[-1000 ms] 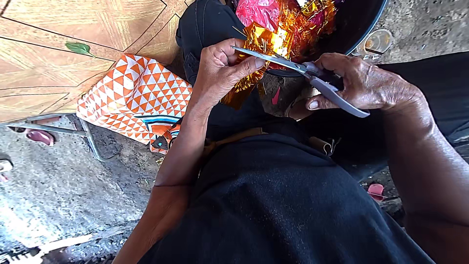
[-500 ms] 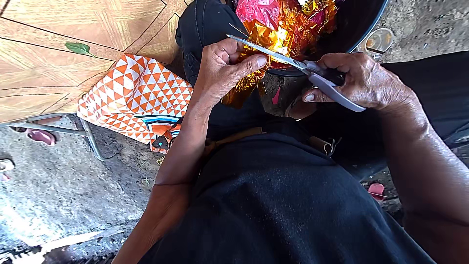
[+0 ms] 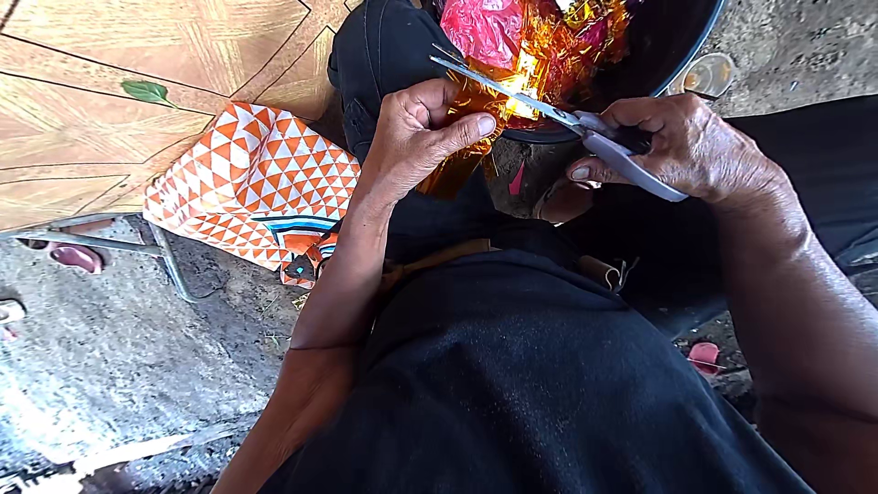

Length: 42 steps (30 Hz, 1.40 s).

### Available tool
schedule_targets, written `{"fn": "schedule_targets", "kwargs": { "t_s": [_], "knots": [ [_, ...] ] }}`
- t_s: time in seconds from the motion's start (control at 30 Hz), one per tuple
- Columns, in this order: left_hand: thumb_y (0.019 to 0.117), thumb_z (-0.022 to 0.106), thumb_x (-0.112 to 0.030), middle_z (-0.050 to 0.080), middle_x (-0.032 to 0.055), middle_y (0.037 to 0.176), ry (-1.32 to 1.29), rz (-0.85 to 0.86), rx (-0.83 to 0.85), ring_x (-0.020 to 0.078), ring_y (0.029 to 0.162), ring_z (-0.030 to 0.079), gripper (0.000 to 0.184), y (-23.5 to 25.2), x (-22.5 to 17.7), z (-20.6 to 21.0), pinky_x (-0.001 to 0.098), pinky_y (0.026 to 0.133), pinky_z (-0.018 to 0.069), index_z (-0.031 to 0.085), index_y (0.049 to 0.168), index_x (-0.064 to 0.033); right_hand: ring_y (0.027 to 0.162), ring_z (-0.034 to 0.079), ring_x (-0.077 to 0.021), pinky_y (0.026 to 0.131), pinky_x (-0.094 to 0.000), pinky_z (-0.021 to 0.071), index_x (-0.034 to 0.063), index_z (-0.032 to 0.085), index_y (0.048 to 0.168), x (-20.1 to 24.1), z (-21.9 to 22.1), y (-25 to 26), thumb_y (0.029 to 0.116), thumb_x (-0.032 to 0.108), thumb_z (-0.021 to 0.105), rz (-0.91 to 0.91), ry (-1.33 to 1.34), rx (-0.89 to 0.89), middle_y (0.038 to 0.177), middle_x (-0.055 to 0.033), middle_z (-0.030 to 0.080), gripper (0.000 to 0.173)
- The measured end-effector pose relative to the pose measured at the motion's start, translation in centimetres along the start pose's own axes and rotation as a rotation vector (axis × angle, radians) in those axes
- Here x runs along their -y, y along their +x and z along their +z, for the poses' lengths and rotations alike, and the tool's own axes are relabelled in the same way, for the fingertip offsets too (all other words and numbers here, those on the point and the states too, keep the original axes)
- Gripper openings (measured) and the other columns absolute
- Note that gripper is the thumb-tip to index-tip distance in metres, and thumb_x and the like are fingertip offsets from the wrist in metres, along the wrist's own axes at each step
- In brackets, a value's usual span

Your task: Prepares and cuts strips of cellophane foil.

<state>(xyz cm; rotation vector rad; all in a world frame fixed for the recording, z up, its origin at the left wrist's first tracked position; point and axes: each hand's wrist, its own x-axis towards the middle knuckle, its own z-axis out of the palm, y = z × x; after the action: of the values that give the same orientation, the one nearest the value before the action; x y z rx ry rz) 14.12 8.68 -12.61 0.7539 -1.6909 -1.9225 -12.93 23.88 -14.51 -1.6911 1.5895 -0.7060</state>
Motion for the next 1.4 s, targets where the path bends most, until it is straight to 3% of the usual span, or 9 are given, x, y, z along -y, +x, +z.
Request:
{"fn": "schedule_targets", "kwargs": {
  "t_s": [0.07, 0.17, 0.2, 0.37, 0.73, 0.87, 1.13, 1.4],
  "knots": [
    [0.0899, 0.073, 0.003, 0.076, 0.0044, 0.090, -0.004, 0.016, -0.004, 0.0154, 0.083, 0.076, 0.015, 0.01, 0.05, 0.05, 0.0353, 0.078, 0.0656, 0.068, 0.104, -0.0002, 0.064, 0.050, 0.0049, 0.056, -0.0175, 0.0410, 0.0160, 0.064, 0.092, 0.04, -0.17, 0.01, 0.0806, 0.075, 0.066, 0.038, 0.008, 0.056, 0.073, 0.0102, 0.056, 0.060],
    [0.0904, 0.073, 0.003, 0.077, 0.0042, 0.091, -0.003, 0.031, 0.008, 0.0155, 0.084, 0.076, 0.016, -0.03, 0.10, 0.01, 0.0352, 0.080, 0.0656, 0.068, 0.105, -0.0002, 0.083, 0.053, 0.0005, 0.072, -0.0203, 0.0441, 0.0121, 0.063, 0.104, -0.04, -0.31, -0.19, 0.0777, 0.078, 0.065, 0.061, 0.017, 0.116, 0.092, 0.0049, 0.057, 0.071],
    [0.0907, 0.072, 0.002, 0.077, 0.0046, 0.092, -0.004, 0.038, 0.014, 0.0157, 0.085, 0.076, 0.016, -0.01, 0.14, -0.04, 0.0352, 0.080, 0.0653, 0.067, 0.106, 0.0007, 0.084, 0.053, 0.0007, 0.073, -0.0198, 0.0440, 0.0116, 0.063, 0.105, -0.09, -0.37, -0.28, 0.0767, 0.078, 0.065, 0.070, 0.022, 0.117, 0.094, 0.0046, 0.057, 0.072],
    [0.0905, 0.073, 0.002, 0.077, 0.0043, 0.093, -0.005, 0.044, -0.022, 0.0164, 0.087, 0.076, 0.016, -0.02, -0.05, -0.03, 0.0367, 0.081, 0.0657, 0.068, 0.106, -0.0003, 0.080, 0.053, 0.0036, 0.068, -0.0176, 0.0444, 0.0129, 0.063, 0.105, -0.32, -0.81, -0.45, 0.0744, 0.078, 0.067, 0.071, 0.020, 0.148, 0.092, 0.0069, 0.057, 0.072],
    [0.0878, 0.074, 0.005, 0.077, 0.0029, 0.092, 0.003, 0.065, -0.045, 0.0136, 0.084, 0.075, 0.018, 0.26, -0.33, 0.52, 0.0338, 0.080, 0.0653, 0.068, 0.104, -0.0004, 0.087, 0.055, -0.0005, 0.075, -0.0223, 0.0465, 0.0115, 0.065, 0.107, 0.57, -0.70, -0.11, 0.0729, 0.078, 0.067, 0.064, -0.004, 0.150, 0.096, 0.0041, 0.060, 0.075],
    [0.0884, 0.074, 0.004, 0.077, 0.0034, 0.093, 0.024, 0.065, -0.031, 0.0142, 0.084, 0.076, 0.019, 0.26, -0.49, 0.71, 0.0338, 0.078, 0.0656, 0.068, 0.106, 0.0006, 0.085, 0.055, 0.0015, 0.074, -0.0205, 0.0459, 0.0121, 0.065, 0.107, 0.47, -0.62, 0.06, 0.0730, 0.077, 0.068, 0.046, 0.010, 0.139, 0.093, 0.0058, 0.060, 0.074],
    [0.0888, 0.074, 0.004, 0.077, 0.0032, 0.093, 0.052, 0.070, -0.039, 0.0133, 0.084, 0.075, 0.018, 0.30, -0.31, 0.74, 0.0332, 0.079, 0.0655, 0.068, 0.105, 0.0006, 0.066, 0.049, 0.0087, 0.057, -0.0132, 0.0400, 0.0180, 0.063, 0.093, 0.06, -0.29, 0.09, 0.0770, 0.073, 0.070, 0.027, 0.055, 0.080, 0.076, 0.0133, 0.056, 0.057],
    [0.0898, 0.073, 0.002, 0.077, 0.0053, 0.092, 0.037, 0.055, -0.033, 0.0152, 0.084, 0.076, 0.017, 0.24, 0.24, 0.58, 0.0344, 0.079, 0.0652, 0.068, 0.106, 0.0013, 0.060, 0.047, 0.0064, 0.053, -0.0172, 0.0364, 0.0169, 0.063, 0.084, -0.31, -0.31, 0.01, 0.0819, 0.071, 0.066, -0.001, -0.009, 0.030, 0.068, 0.0120, 0.053, 0.054]
  ]
}}
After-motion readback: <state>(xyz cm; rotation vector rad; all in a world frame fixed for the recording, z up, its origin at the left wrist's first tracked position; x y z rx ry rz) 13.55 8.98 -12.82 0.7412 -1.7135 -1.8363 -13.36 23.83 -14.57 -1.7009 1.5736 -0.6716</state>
